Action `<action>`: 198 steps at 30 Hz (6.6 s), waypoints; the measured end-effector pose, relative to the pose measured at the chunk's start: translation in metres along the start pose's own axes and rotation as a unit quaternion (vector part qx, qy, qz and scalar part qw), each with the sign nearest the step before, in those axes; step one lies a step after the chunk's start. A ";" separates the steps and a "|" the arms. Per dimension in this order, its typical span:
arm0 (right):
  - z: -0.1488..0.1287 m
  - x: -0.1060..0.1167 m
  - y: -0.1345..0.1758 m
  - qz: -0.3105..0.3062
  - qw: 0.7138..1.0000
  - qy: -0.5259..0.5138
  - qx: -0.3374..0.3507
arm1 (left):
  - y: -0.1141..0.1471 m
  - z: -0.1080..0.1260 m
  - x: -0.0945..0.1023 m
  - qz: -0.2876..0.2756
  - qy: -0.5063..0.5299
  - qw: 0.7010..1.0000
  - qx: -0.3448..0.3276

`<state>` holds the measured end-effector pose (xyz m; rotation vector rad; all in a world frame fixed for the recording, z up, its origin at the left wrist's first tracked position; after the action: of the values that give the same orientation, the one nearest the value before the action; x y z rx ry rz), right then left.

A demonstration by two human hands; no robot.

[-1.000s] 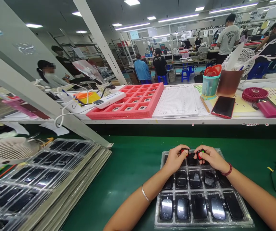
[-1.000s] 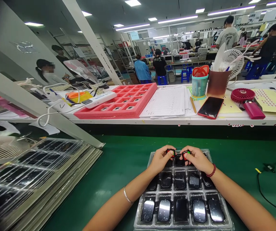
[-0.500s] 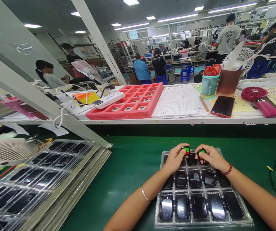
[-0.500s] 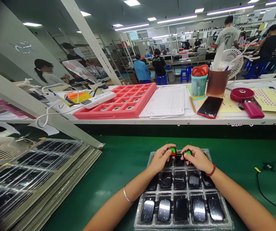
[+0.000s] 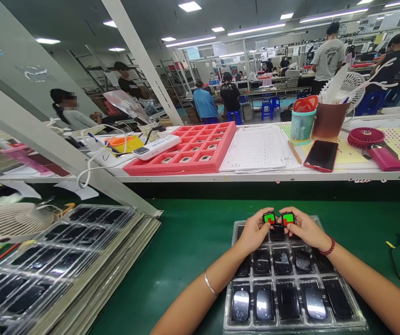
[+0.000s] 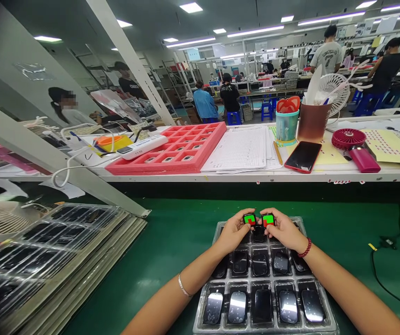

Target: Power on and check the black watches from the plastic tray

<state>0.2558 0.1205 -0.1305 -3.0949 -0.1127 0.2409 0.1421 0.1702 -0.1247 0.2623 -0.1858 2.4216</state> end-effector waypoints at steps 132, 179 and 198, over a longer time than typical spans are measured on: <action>0.001 0.004 -0.003 0.034 0.998 0.009 0.052 | 0.000 -0.005 -0.007 -0.026 0.041 0.999 -0.001; -0.010 -0.007 0.006 -0.006 0.996 0.053 0.071 | 0.003 0.000 -0.005 -0.027 -0.007 1.000 -0.010; -0.016 -0.009 0.008 0.010 0.995 0.064 0.079 | 0.004 0.001 -0.007 -0.025 0.022 0.999 0.010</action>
<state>0.2504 0.1110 -0.1139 -2.9448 -0.0568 0.0472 0.1448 0.1622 -0.1254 0.2191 -0.1335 2.3784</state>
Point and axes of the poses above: each hand's wrist, its own y-axis away from the middle knuckle, its own x-axis out of the back of the hand, z = x × y, the point moved 9 cm from there along -y, towards the middle knuckle, and after that the axes turned 11 degrees about -y, right-handed, at the moved point
